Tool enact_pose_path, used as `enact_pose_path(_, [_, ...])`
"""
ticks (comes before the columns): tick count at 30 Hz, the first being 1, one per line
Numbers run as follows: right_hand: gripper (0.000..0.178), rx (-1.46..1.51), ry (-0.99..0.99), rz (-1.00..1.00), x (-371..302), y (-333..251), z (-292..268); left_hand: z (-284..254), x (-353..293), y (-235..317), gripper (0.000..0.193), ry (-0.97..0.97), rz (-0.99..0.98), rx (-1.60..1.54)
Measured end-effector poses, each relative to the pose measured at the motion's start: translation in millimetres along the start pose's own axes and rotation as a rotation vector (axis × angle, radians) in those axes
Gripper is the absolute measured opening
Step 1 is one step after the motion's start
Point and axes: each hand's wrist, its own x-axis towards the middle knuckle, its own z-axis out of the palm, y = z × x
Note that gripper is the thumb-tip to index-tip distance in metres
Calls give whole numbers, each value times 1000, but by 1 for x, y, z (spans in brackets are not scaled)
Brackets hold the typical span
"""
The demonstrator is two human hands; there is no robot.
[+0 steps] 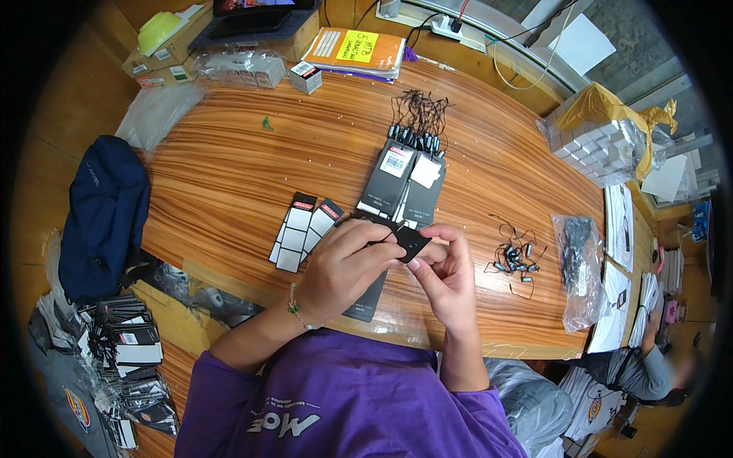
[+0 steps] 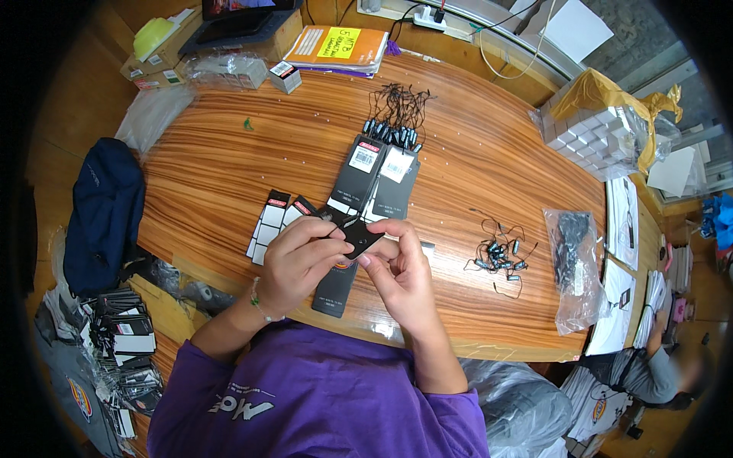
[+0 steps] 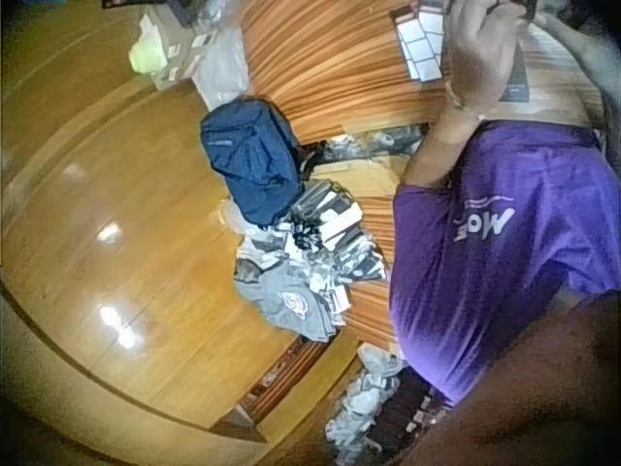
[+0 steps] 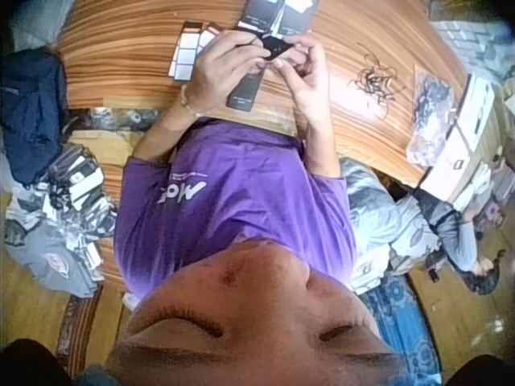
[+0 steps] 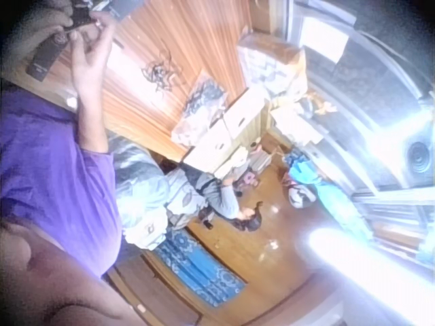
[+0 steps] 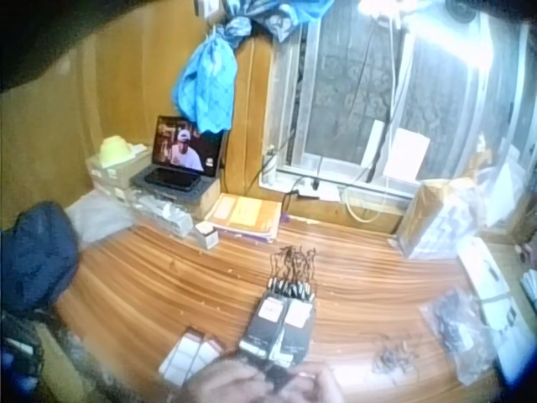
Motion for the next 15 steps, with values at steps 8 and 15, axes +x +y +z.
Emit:
enact_pose_path(8, [26, -476, 200, -280, -4, 17, 0, 5, -4, 4, 20, 36, -268, -35])
enact_pose_path(15, [28, -484, 284, -295, -5, 21, 2, 3, -8, 10, 17, 73, -189, 184])
